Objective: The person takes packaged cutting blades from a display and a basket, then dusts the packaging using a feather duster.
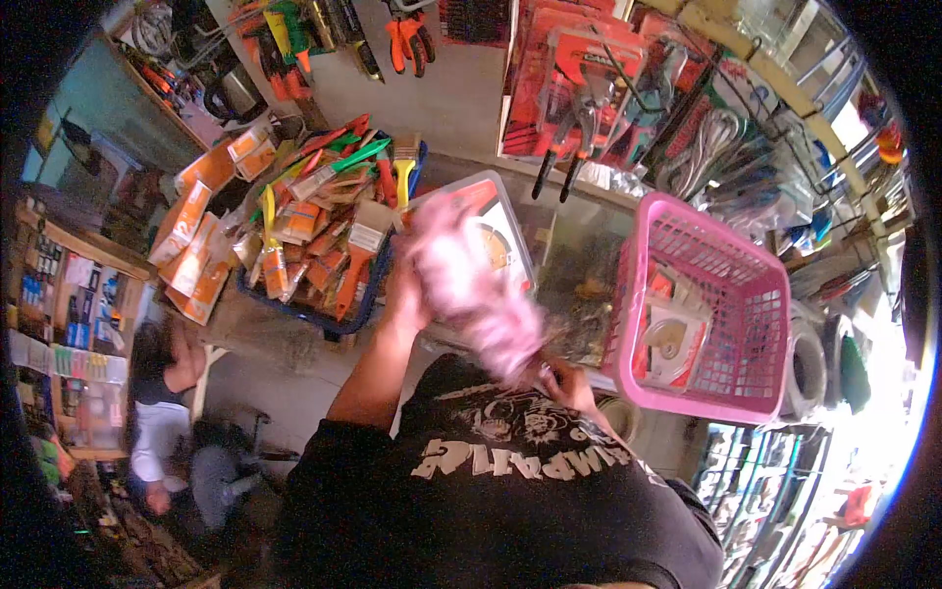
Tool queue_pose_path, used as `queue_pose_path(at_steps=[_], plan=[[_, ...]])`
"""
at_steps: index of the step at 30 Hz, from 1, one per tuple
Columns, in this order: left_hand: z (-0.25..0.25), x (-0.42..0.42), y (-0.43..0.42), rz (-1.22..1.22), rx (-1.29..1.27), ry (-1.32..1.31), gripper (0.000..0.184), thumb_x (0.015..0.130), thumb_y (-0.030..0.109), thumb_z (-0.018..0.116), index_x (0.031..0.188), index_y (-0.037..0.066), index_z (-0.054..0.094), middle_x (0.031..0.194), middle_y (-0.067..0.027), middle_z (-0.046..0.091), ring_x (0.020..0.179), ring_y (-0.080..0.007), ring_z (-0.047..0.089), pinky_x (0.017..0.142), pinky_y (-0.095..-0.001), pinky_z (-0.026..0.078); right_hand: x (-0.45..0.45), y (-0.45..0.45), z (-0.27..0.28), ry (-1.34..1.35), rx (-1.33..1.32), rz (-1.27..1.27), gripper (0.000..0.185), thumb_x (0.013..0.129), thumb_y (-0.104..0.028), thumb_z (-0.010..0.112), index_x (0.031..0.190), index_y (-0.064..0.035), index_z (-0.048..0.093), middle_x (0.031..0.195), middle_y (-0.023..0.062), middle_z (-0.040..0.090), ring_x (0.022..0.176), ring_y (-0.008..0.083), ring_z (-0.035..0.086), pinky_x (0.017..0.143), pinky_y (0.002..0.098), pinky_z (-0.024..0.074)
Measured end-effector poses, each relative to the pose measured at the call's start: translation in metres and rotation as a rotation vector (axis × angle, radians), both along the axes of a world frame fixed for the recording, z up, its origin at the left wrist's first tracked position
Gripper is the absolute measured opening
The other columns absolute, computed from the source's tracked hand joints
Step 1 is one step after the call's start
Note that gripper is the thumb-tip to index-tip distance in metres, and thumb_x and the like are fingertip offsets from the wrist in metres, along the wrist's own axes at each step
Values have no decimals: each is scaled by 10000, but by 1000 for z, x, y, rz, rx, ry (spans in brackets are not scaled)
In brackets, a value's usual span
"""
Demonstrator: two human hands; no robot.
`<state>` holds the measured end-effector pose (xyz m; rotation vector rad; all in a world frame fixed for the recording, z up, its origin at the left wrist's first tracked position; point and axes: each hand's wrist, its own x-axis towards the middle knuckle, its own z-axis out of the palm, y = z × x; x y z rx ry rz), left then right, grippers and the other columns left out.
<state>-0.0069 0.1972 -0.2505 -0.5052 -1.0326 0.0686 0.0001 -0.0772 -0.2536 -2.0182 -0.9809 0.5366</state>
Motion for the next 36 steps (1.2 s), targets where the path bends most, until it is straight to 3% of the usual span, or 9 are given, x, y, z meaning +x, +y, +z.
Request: queue_pose_path(at_steps=[3,6,11,14,19,22,27,30,36], plan=[[65,-49,1,648,901,1381,537,878,437,311,1277,78,291,1214,-80,424,1074,-234,434,904,-389,364,-5,4,-3,300,-90,-186,313,843,-317,471,984,-39,499,773,193,566,709,316,562,631,383,436],[56,-57,7,920,1261,1428,604,864,520,259,1274,78,292,1253,-80,397,1124,-238,406,932,-397,334,-8,5,8,161,-82,-22,338,845,-335,470,1003,-39,513,781,196,573,730,312,568,660,373,434],[92,-47,-20,703,796,1566,466,895,423,266,1222,107,370,1029,-38,515,834,-162,529,703,-324,463,-4,-1,5,307,-11,-154,380,835,-401,463,1000,-69,544,776,177,596,690,293,595,609,388,433],[85,-56,-21,688,895,1475,500,891,440,265,1230,85,359,1140,-63,466,985,-194,479,824,-354,410,-5,-10,4,106,-43,95,367,839,-393,460,919,-49,559,698,142,581,613,233,568,566,371,421],[82,-52,-25,665,847,1363,541,888,460,257,1237,57,347,1224,-97,421,1094,-265,434,923,-430,342,-1,-15,-16,456,71,-212,350,834,-374,481,930,-47,558,742,139,579,637,241,554,591,352,418],[82,-46,-25,675,865,1372,590,863,508,272,1235,57,345,1215,-95,425,1097,-258,428,926,-421,336,6,-13,-2,70,103,119,337,847,-352,468,952,-42,548,722,106,552,589,183,488,580,324,406],[77,-48,-22,676,864,1400,640,832,563,305,1222,57,353,1179,-77,446,1076,-235,438,914,-392,351,10,-11,-14,547,-124,-242,400,844,-398,452,1062,-70,522,814,197,586,718,309,583,661,373,443],[88,-54,-23,772,958,1510,631,833,553,321,1232,64,339,1192,-68,439,1084,-228,436,915,-382,356,23,-11,-28,-32,-26,59,433,848,-435,412,1061,-76,524,751,205,584,654,295,568,607,391,425],[79,-52,-8,726,944,1384,645,846,539,286,1279,60,268,1272,-91,374,1157,-221,373,965,-392,292,19,0,-9,324,-237,-168,490,819,-482,405,1103,-93,493,845,219,577,775,367,570,667,456,439]])
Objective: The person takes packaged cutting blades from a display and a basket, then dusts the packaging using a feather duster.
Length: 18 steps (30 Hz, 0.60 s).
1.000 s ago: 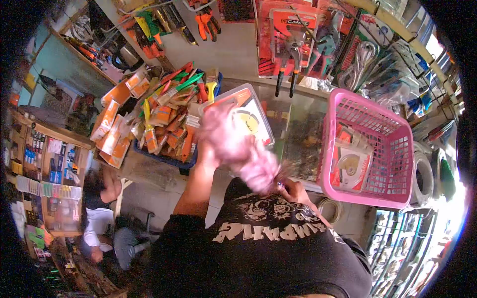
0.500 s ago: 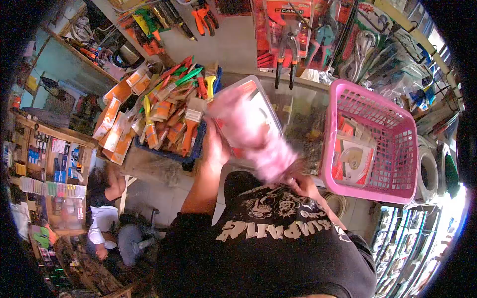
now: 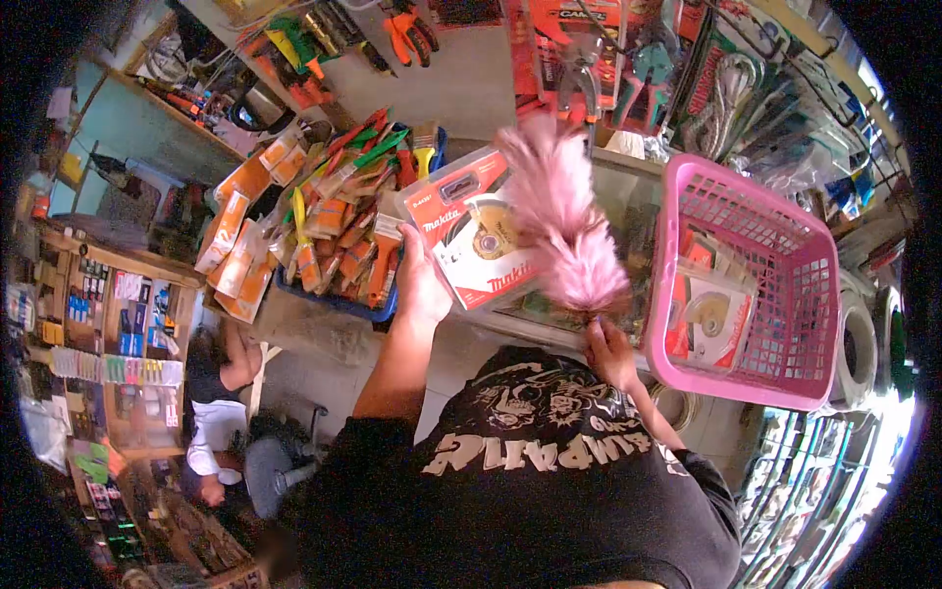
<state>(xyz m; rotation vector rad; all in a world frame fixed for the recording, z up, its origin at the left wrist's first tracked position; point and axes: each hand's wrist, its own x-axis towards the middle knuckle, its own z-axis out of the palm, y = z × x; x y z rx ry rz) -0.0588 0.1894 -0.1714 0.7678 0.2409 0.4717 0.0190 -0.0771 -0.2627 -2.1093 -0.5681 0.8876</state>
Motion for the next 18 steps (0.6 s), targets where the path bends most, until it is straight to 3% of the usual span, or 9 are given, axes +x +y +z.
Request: queue_pose_path(at_steps=[2,3,6,7,10,12,14,16,18], plan=[[1,3,-3,6,-39,39,618,855,530,276,1262,67,308,1256,-82,395,1135,-230,396,963,-388,295,-4,-3,-10,-216,17,96,460,819,-454,422,1081,-86,509,861,210,576,785,350,570,672,433,436],[11,6,-11,102,64,115,568,871,495,287,1239,66,335,1215,-74,427,1111,-218,414,944,-386,319,-9,-9,-3,-314,167,173,430,817,-419,439,1049,-68,526,898,203,571,831,349,558,706,414,431],[11,12,-13,48,30,108,570,862,497,318,1234,66,338,1206,-85,429,1108,-217,414,934,-397,331,-19,-10,7,-100,214,33,432,818,-409,444,1042,-48,520,916,208,569,870,368,544,735,414,425],[16,14,-22,47,29,51,626,849,535,297,1250,55,314,1230,-100,412,1128,-241,401,954,-415,303,-21,-11,-2,-166,280,-71,425,815,-398,471,1037,-38,518,854,214,575,817,364,556,705,411,429],[-4,17,-16,4,21,61,684,825,579,285,1261,52,299,1264,-114,380,1152,-277,376,961,-434,285,-18,-17,-7,-128,108,51,410,815,-397,484,1021,-44,527,738,208,575,715,355,572,632,407,433],[-20,25,-1,-23,477,118,638,846,534,300,1267,55,295,1271,-102,373,1146,-259,384,961,-422,291,-24,-18,-9,-223,183,105,404,818,-402,483,1006,-47,533,635,192,555,617,351,570,562,409,419],[-24,23,4,-51,444,86,598,862,492,306,1265,50,301,1264,-95,382,1140,-258,389,959,-422,296,-28,-14,6,-214,223,45,407,819,-402,481,1009,-46,531,625,185,554,606,350,572,554,410,414],[-1,11,-11,-71,-85,-25,563,875,455,302,1254,38,317,1242,-90,407,1134,-272,393,955,-432,299,-30,-9,-5,-93,288,-114,392,821,-388,481,1029,-59,528,703,205,569,681,349,584,623,409,439],[-1,8,-10,-43,34,24,519,887,396,310,1257,32,305,1220,-81,424,1111,-256,410,949,-413,312,-34,-8,-9,-46,257,-171,377,822,-377,479,1035,-69,530,750,214,575,718,351,585,660,411,445]])
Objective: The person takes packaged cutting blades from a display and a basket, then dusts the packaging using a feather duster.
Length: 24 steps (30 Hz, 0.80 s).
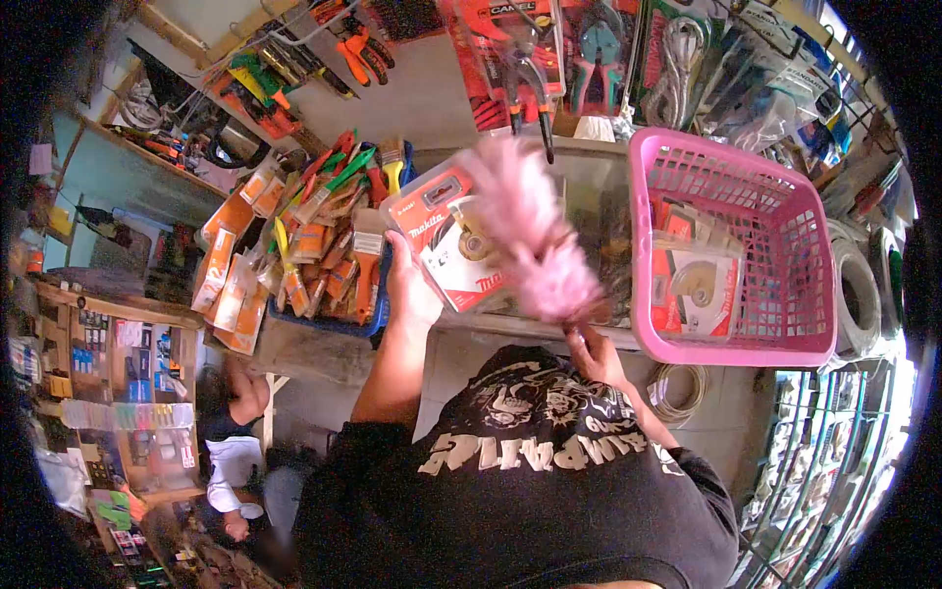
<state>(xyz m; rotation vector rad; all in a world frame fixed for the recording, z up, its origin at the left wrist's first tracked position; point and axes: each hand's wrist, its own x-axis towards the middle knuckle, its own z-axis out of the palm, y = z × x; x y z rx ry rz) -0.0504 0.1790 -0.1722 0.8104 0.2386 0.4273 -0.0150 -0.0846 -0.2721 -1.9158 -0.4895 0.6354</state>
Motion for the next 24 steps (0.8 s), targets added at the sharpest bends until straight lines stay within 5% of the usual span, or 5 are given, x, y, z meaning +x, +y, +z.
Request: queue_pose_path(at_steps=[4,8,11,14,24], plan=[[6,-3,0,-14,76,32,528,884,412,315,1265,47,290,1231,-76,413,1119,-245,402,950,-421,310,-2,-2,5,-230,-12,224,384,820,-358,484,1065,-63,516,804,226,577,759,373,576,676,418,439],[-2,0,7,-4,17,48,546,878,443,312,1279,75,271,1245,-85,402,1133,-254,387,954,-422,305,-4,3,1,-49,34,1,412,839,-396,439,1089,-76,510,725,209,583,722,370,582,645,418,446],[-6,-3,9,15,86,127,557,872,467,307,1278,87,278,1231,-84,411,1115,-249,399,949,-405,308,-6,3,4,-210,-131,332,381,857,-358,426,1083,-64,510,679,196,569,682,325,589,653,403,444],[17,0,-6,80,34,148,595,854,520,303,1265,89,308,1205,-76,427,1084,-235,418,944,-391,303,-7,6,4,-68,127,64,362,849,-335,454,1066,-50,507,754,202,563,752,299,575,711,389,430],[-7,-16,13,35,9,26,616,848,536,299,1262,80,305,1245,-76,394,1122,-237,402,945,-396,314,-1,16,-2,57,-32,158,366,823,-330,498,1019,-23,531,918,203,566,938,324,534,817,395,387]])
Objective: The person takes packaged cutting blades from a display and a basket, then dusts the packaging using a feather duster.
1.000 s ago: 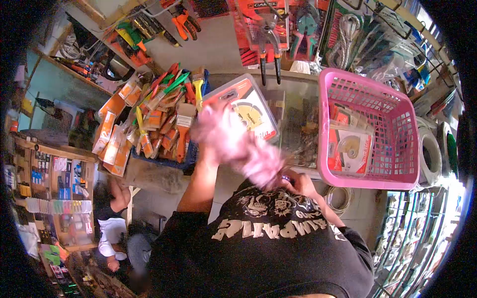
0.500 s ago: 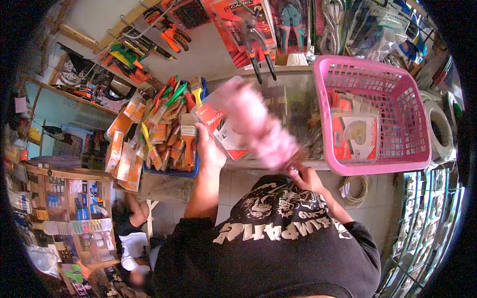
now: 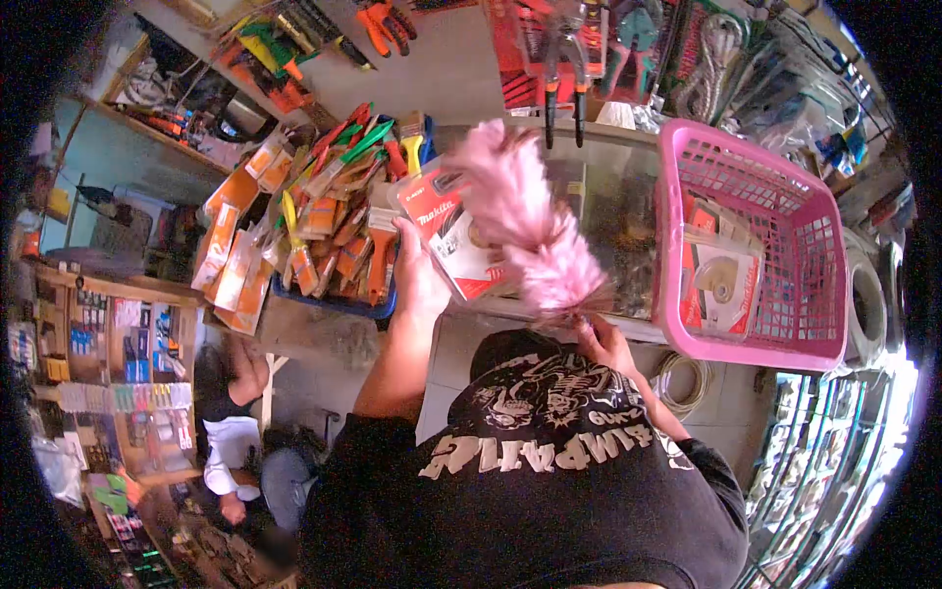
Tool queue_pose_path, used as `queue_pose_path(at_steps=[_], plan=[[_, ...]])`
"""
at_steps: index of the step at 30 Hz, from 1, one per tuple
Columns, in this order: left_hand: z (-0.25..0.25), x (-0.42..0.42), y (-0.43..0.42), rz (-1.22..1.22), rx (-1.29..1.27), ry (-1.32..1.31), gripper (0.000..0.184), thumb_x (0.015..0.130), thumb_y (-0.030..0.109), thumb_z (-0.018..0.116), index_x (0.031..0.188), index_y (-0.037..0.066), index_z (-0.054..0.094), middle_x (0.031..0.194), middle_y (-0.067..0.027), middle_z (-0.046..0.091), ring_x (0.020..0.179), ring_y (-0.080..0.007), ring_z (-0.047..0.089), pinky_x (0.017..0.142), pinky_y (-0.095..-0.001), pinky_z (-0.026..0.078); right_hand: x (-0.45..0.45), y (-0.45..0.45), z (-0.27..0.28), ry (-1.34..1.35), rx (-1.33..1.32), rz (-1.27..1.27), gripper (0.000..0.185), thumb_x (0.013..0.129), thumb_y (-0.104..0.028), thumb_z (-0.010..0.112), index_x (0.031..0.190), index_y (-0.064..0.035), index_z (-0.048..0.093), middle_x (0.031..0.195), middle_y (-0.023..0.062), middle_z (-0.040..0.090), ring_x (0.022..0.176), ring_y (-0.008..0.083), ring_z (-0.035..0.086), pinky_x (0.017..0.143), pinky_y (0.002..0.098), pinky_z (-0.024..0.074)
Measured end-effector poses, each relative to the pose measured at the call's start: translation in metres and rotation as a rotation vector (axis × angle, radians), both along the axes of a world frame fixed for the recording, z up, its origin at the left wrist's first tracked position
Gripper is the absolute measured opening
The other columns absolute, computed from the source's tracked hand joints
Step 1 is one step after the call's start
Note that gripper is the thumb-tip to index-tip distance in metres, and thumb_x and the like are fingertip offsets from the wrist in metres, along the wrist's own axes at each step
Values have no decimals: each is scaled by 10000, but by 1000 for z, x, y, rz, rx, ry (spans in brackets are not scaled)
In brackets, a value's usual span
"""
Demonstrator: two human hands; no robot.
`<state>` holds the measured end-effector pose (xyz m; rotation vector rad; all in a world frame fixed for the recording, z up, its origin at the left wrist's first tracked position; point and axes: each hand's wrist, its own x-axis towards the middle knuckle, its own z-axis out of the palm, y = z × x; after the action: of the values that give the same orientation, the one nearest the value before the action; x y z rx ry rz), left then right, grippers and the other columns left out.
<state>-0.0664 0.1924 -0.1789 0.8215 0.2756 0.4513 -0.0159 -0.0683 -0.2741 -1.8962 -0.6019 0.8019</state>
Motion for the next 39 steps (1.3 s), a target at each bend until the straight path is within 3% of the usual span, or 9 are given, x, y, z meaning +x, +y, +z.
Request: queue_pose_path(at_steps=[6,9,13,17,20,25,29,33,39], plan=[[1,-6,2,86,140,55,569,862,485,319,1259,77,314,1263,-82,385,1146,-258,383,956,-397,308,7,1,13,-193,204,98,400,827,-363,495,1030,-20,524,909,176,583,843,324,570,735,360,434],[-2,-9,1,111,-57,-55,548,877,455,312,1241,45,331,1226,-85,407,1114,-207,408,941,-367,335,12,6,9,269,-65,-43,427,824,-382,494,1058,-24,518,978,179,576,923,301,559,794,361,415],[-8,-16,9,118,-4,68,596,866,495,286,1260,48,295,1239,-90,402,1127,-219,402,943,-392,328,12,3,4,-264,229,239,412,847,-378,457,1032,-15,520,754,149,585,693,228,560,670,337,434],[1,-11,8,105,-79,-38,543,881,441,292,1245,40,325,1218,-83,431,1092,-218,439,924,-374,360,14,6,31,98,-131,12,423,831,-406,475,1018,-29,526,865,177,582,807,281,577,725,366,436],[-4,-9,12,57,173,42,598,867,504,271,1251,48,316,1233,-96,419,1112,-231,425,928,-401,347,9,1,9,-491,199,258,388,844,-382,463,1007,-36,525,760,150,559,645,213,503,630,330,421],[-13,-7,8,-19,-141,-64,618,849,524,305,1252,55,315,1237,-88,408,1127,-225,403,950,-400,315,4,-11,25,26,-73,-109,404,819,-405,488,982,-37,526,775,218,558,775,357,571,643,377,442],[-6,-7,6,94,3,108,644,835,549,302,1259,64,310,1233,-78,411,1123,-241,404,953,-393,315,8,-14,28,-298,9,135,392,819,-393,485,982,-39,535,749,219,568,725,382,564,628,391,442],[7,-14,2,74,-41,-8,527,878,424,338,1248,49,309,1207,-65,413,1062,-164,437,885,-351,386,4,-2,43,-171,20,103,420,806,-428,491,988,-54,547,765,206,580,721,370,571,644,403,446],[-2,-15,4,126,-9,-33,619,847,534,307,1255,70,318,1215,-78,427,1094,-219,428,932,-379,341,5,0,34,-124,-1,83,395,823,-408,482,990,-55,545,773,184,588,689,296,578,655,348,442]])
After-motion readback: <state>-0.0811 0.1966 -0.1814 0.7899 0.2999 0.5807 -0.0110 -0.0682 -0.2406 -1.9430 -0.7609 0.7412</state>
